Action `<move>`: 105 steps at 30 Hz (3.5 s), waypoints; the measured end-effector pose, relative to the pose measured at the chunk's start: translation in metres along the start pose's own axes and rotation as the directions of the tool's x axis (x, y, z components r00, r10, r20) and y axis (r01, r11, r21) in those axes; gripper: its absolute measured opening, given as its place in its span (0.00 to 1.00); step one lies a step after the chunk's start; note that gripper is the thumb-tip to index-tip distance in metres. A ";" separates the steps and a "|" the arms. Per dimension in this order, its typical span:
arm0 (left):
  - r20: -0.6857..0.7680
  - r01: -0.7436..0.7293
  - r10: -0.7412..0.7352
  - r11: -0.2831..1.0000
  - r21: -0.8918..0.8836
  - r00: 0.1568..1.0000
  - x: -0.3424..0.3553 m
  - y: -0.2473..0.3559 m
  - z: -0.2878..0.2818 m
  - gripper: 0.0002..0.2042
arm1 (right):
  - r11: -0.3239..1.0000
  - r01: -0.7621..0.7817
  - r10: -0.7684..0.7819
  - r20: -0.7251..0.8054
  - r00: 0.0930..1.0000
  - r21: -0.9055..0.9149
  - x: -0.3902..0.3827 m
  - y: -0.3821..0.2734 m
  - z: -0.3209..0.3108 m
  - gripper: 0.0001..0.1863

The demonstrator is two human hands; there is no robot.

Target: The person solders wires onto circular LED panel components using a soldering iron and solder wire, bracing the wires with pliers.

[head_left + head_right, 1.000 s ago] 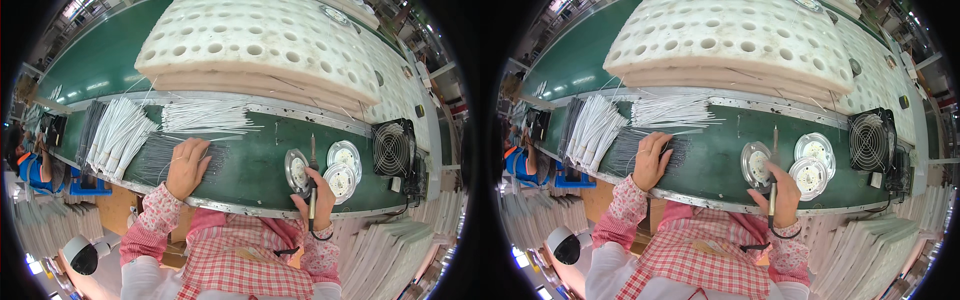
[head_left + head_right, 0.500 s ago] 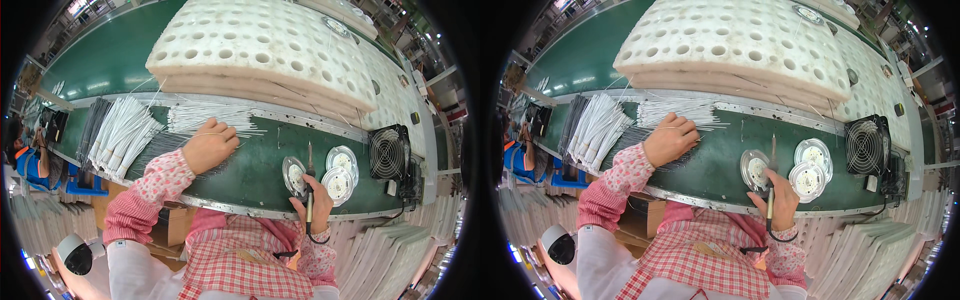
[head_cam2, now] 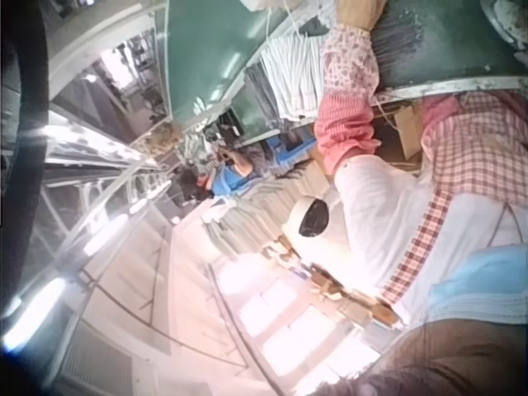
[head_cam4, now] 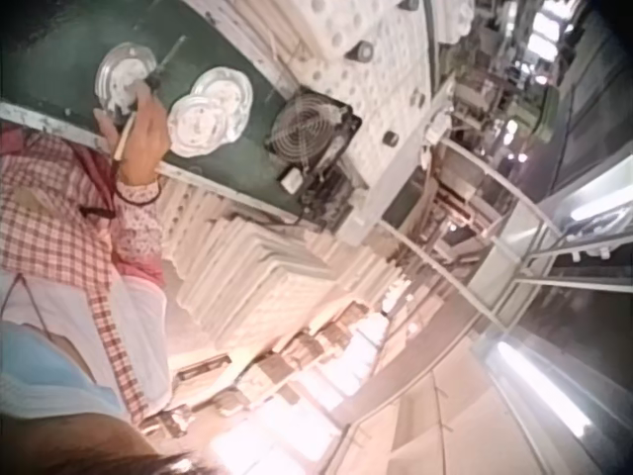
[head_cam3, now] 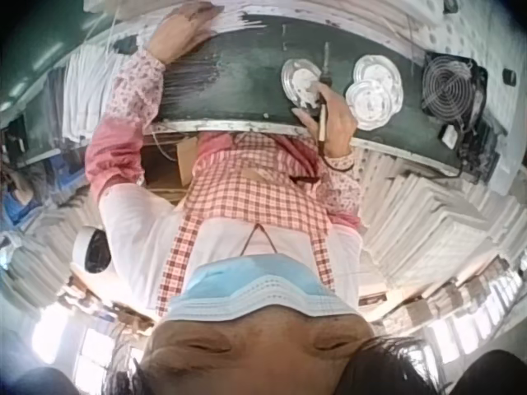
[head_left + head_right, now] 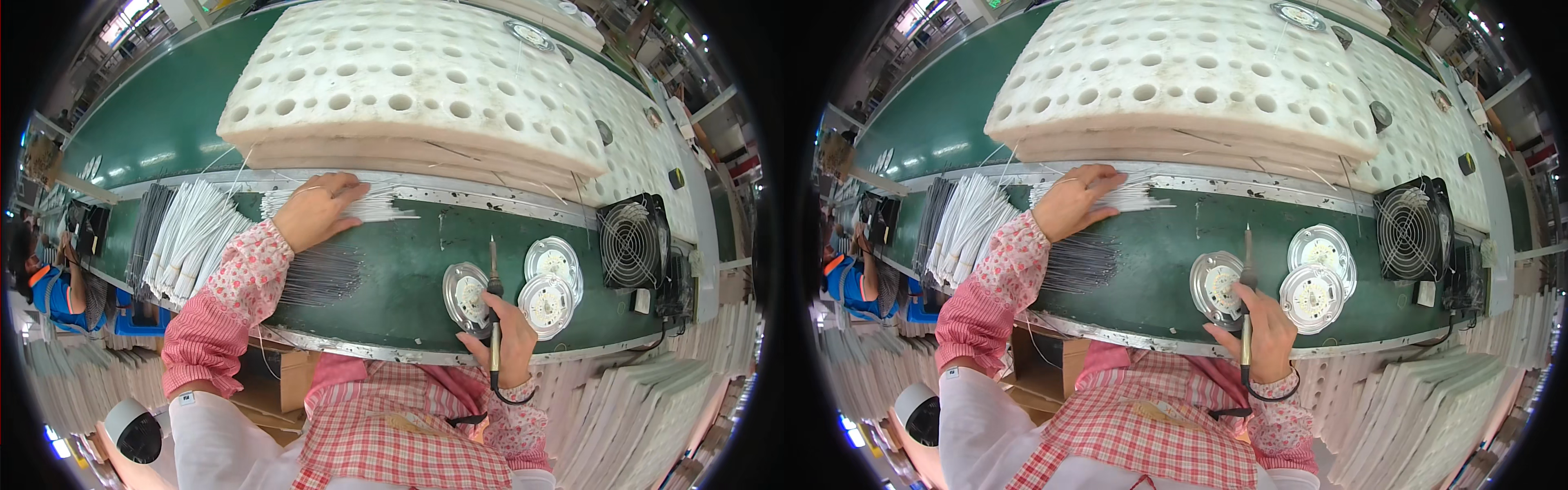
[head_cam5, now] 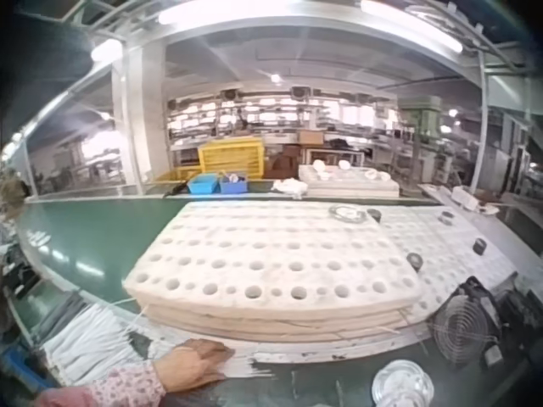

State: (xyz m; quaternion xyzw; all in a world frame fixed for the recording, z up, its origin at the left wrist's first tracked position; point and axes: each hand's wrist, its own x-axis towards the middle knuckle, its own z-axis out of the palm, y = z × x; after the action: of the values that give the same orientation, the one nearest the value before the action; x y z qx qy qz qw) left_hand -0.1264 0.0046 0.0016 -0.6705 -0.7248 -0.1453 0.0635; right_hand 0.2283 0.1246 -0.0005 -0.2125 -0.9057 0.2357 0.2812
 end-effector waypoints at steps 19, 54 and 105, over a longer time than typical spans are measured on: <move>0.039 -0.073 0.067 0.985 0.156 0.997 -0.071 0.052 -0.109 0.21 | 0.998 0.055 -0.053 -0.072 0.996 0.020 -0.005 0.019 0.003 0.33; -0.224 0.616 -0.593 0.619 0.488 0.774 -0.216 -0.027 -0.061 0.33 | 0.866 -0.417 0.450 -0.065 0.891 0.275 -0.004 -0.006 0.005 0.15; -0.001 0.127 -0.127 0.987 -0.104 0.992 -0.115 0.120 -0.019 0.11 | 0.986 -0.087 0.083 0.037 0.996 0.142 -0.010 -0.023 0.010 0.17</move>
State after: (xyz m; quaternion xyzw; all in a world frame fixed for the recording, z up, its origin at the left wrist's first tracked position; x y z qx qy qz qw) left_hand 0.0016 -0.1039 0.0021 -0.6247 -0.7573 -0.1890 0.0223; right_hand 0.2243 0.0985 0.0007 -0.2265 -0.8807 0.3153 0.2715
